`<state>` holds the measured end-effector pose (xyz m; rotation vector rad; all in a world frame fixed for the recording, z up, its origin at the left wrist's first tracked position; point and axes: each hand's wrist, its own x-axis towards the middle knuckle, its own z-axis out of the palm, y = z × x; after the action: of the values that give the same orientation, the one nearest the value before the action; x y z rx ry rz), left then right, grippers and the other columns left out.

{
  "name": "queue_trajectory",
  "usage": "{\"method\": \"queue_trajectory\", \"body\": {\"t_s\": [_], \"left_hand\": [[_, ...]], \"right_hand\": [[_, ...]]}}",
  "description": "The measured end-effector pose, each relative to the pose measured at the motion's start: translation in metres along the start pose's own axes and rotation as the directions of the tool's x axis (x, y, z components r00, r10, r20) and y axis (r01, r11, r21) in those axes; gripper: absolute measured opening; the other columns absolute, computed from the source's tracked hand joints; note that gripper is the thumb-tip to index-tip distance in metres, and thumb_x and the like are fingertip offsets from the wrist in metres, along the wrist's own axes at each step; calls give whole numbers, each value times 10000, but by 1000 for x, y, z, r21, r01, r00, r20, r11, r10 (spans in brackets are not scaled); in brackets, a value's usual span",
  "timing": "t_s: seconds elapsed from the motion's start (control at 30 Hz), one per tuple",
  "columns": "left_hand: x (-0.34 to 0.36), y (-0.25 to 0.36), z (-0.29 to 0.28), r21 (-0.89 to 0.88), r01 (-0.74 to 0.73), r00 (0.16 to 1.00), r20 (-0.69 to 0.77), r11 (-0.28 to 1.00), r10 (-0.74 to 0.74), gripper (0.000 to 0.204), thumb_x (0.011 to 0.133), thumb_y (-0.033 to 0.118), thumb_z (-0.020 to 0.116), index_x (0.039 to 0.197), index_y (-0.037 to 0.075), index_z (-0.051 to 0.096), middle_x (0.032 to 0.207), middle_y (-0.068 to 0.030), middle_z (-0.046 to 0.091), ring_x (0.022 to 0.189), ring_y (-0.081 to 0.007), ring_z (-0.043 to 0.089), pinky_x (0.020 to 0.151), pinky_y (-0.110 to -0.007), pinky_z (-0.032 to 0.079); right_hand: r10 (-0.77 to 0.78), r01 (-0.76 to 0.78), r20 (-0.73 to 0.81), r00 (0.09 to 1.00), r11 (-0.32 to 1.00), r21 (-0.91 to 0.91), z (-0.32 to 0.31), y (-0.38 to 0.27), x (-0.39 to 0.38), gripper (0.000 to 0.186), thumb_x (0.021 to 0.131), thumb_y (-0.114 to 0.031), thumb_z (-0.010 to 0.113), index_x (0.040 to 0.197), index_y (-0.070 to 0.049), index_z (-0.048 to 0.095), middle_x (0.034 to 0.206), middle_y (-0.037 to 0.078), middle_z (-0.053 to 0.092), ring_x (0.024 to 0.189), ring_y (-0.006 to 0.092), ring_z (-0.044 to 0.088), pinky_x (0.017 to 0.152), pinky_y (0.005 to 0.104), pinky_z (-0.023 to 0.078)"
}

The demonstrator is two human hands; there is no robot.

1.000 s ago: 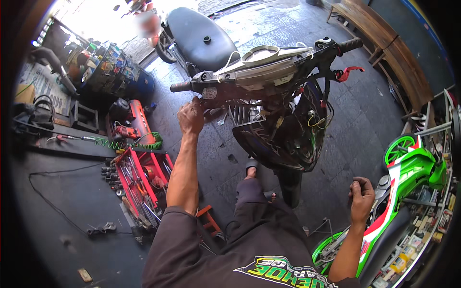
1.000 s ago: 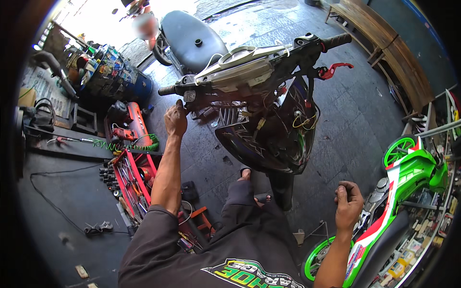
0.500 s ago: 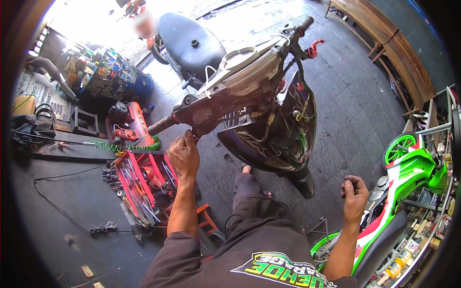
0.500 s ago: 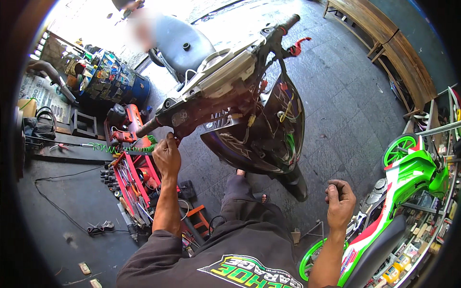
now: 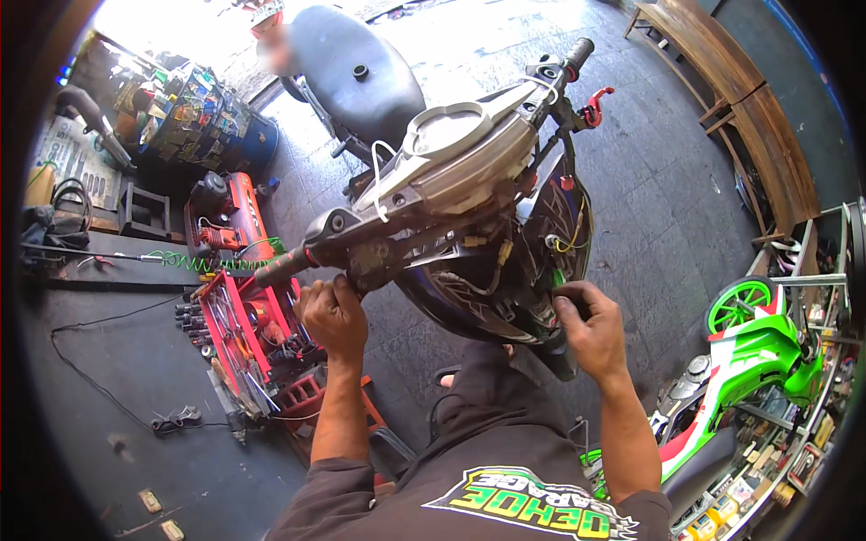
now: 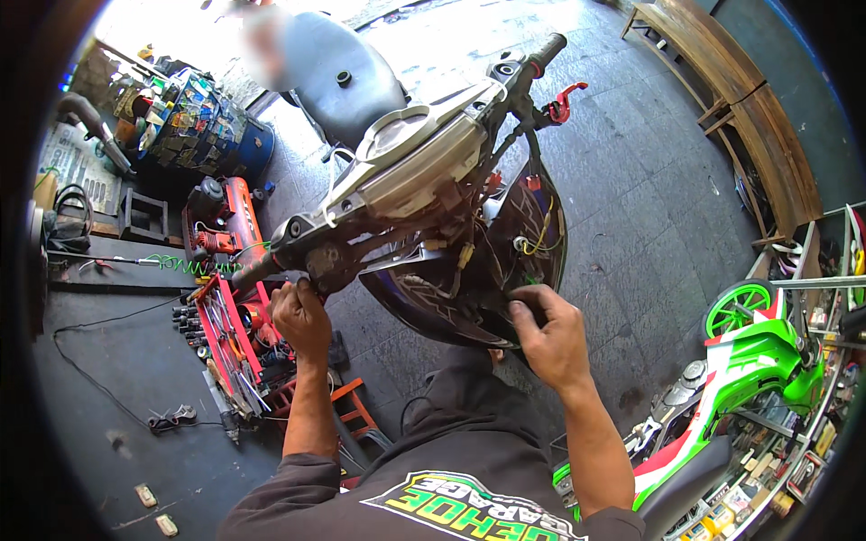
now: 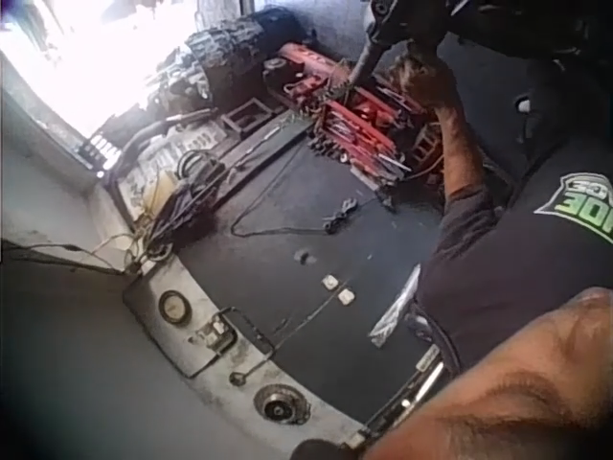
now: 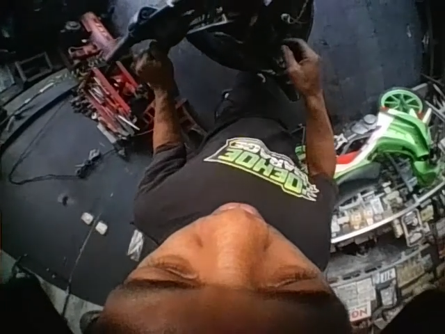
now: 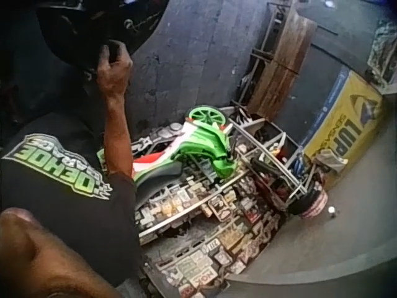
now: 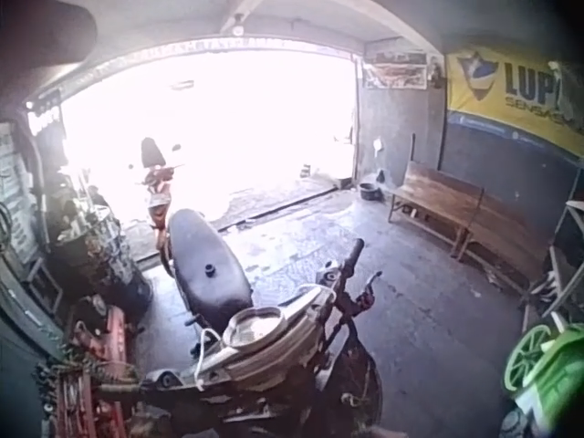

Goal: Connect and organize electrical wiring and connectors behind the motorcycle headlamp assembly.

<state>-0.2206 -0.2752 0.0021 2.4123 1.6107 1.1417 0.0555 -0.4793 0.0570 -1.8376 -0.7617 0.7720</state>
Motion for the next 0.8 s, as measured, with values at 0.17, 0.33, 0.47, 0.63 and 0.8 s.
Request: {"method": "queue_trajectory", "body": {"t_s": [0.17,0.33,0.47,0.63,0.8], "left_hand": [[-1,0,5,-7,37,999,18,999,-37,326,921,217,499,642,48,485,652,-107,469,695,-314,488,723,-427,348],[-3,-1,-3,5,81,996,30,997,-81,304,907,223,516,666,39,517,688,-114,502,719,-312,499,737,-424,359],[0,8,-2,-18,86,996,6,996,-86,286,965,181,492,766,-11,564,768,-146,571,758,-314,531,765,-404,413],[-33,40,2,-326,156,883,-377,932,-280,141,919,74,518,889,-43,590,1003,-170,593,893,-253,574,778,-352,473],[-72,108,22,-554,301,919,-48,776,-391,71,885,40,577,885,-16,620,927,-144,594,821,-227,591,721,-323,477]], "right_hand": [[-50,75,154,987,984,-163,13,-4,27,162,885,-82,662,1006,24,678,923,190,715,856,319,713,769,359,539],[-47,87,217,975,979,-183,24,15,39,151,896,-79,659,1007,23,676,881,171,712,800,270,711,721,345,531],[-66,76,102,993,993,-95,39,11,59,135,910,-73,656,1009,18,674,760,89,675,676,102,618,629,278,488],[-31,31,68,997,1000,6,55,5,69,140,927,-104,670,990,20,677,772,43,681,684,79,588,631,263,480],[80,-86,83,993,993,75,65,-18,87,281,959,-254,673,959,27,678,708,18,633,594,71,546,547,245,438]]}}
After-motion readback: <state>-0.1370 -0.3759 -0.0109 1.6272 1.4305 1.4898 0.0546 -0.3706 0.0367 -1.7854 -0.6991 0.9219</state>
